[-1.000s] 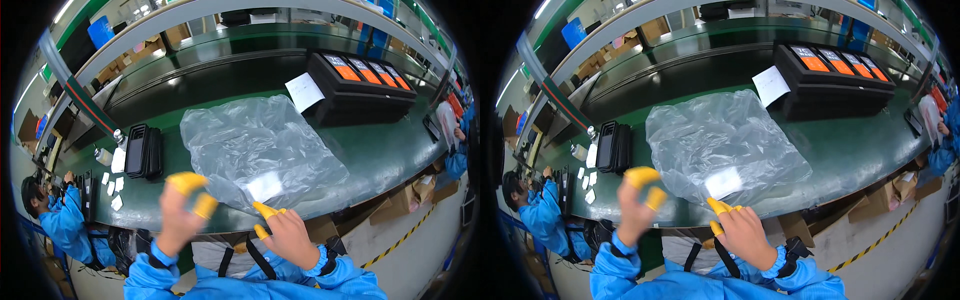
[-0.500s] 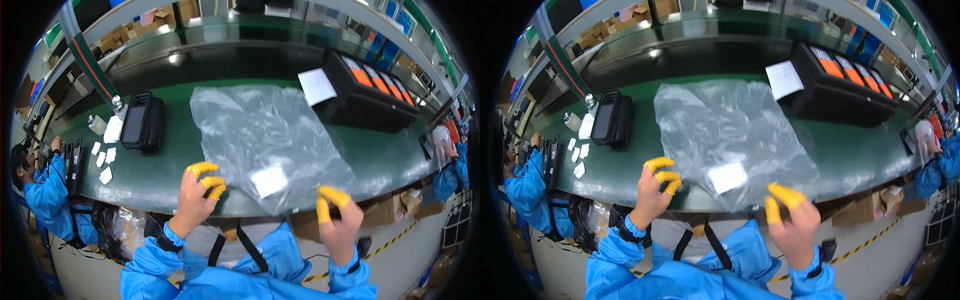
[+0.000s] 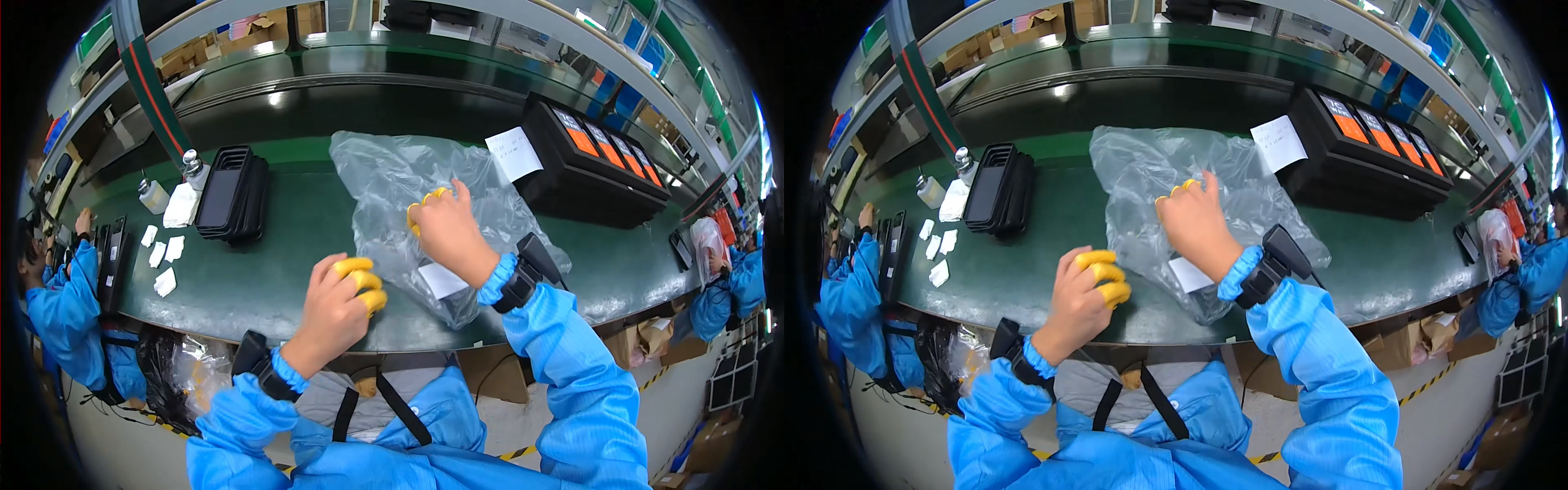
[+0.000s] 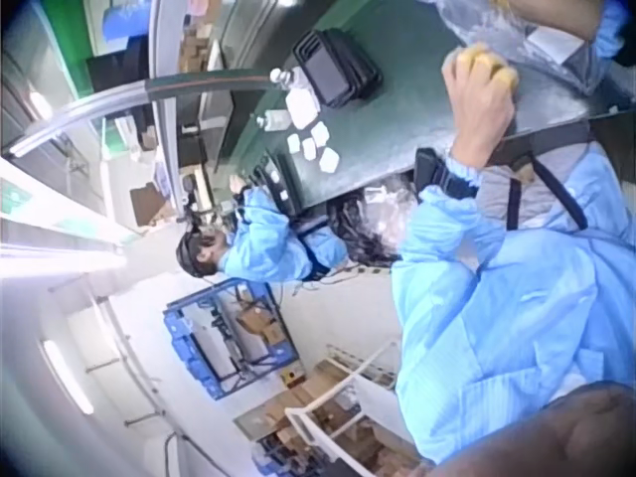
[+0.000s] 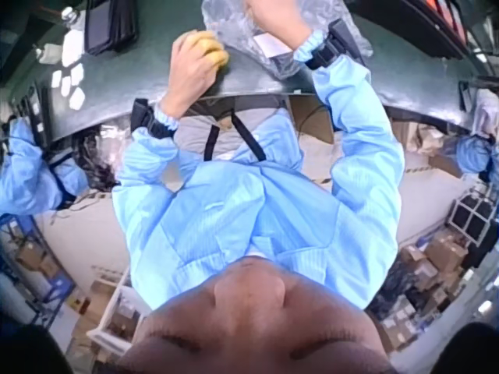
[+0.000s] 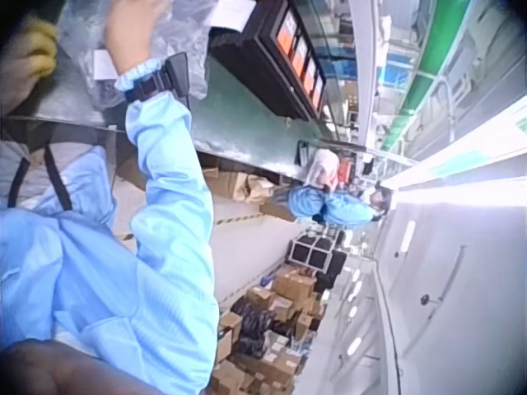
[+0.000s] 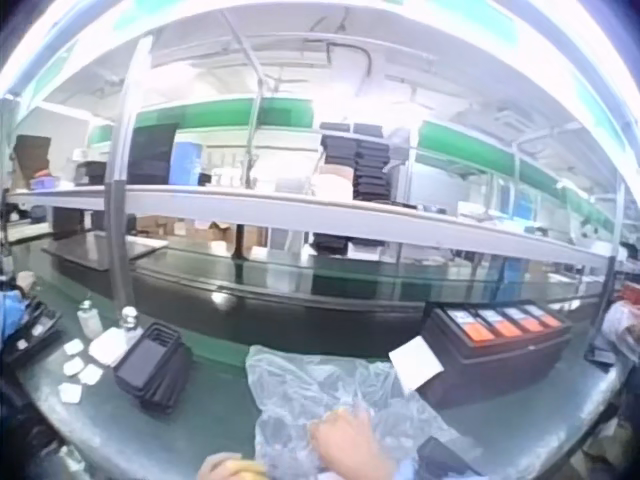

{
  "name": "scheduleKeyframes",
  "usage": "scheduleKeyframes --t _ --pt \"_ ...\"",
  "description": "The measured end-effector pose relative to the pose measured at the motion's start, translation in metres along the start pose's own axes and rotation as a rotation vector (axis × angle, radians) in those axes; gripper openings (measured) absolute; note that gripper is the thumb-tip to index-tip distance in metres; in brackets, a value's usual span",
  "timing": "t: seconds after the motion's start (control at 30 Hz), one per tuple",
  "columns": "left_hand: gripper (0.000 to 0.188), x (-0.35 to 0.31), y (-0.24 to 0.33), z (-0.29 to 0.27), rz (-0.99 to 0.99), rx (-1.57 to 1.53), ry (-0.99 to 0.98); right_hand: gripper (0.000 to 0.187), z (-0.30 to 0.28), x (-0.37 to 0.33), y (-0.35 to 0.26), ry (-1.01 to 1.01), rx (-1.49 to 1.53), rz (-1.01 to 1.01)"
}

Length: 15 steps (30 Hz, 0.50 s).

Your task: The recorder is inspecting and organizing handheld electronic devices and their screen protectors/cases at an assembly workbench.

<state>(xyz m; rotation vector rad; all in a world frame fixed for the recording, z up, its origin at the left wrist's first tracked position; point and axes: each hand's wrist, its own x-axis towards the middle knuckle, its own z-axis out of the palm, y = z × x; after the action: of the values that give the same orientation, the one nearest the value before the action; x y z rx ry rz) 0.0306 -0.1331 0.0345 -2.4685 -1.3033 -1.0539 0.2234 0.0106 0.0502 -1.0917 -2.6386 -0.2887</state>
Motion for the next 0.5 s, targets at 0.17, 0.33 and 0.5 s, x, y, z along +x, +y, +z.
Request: scheduleKeyframes --t 0.17,0.33,0.5 --pt "0.017 -0.031 0.000 -0.016 -0.086 -0.058 0.110 0.008 -0.002 0.012 0.007 0.032 0.210 0.080" --pt "0.016 0.040 0.008 0.000 -0.203 -0.041 0.139 0.008 -0.019 0.012 0.006 0.067 0.245 0.042" --pt "0.026 0.036 -0.023 0.034 -0.058 0.101 -0.010 0.009 -0.012 0.017 0.006 0.082 0.240 0.027"
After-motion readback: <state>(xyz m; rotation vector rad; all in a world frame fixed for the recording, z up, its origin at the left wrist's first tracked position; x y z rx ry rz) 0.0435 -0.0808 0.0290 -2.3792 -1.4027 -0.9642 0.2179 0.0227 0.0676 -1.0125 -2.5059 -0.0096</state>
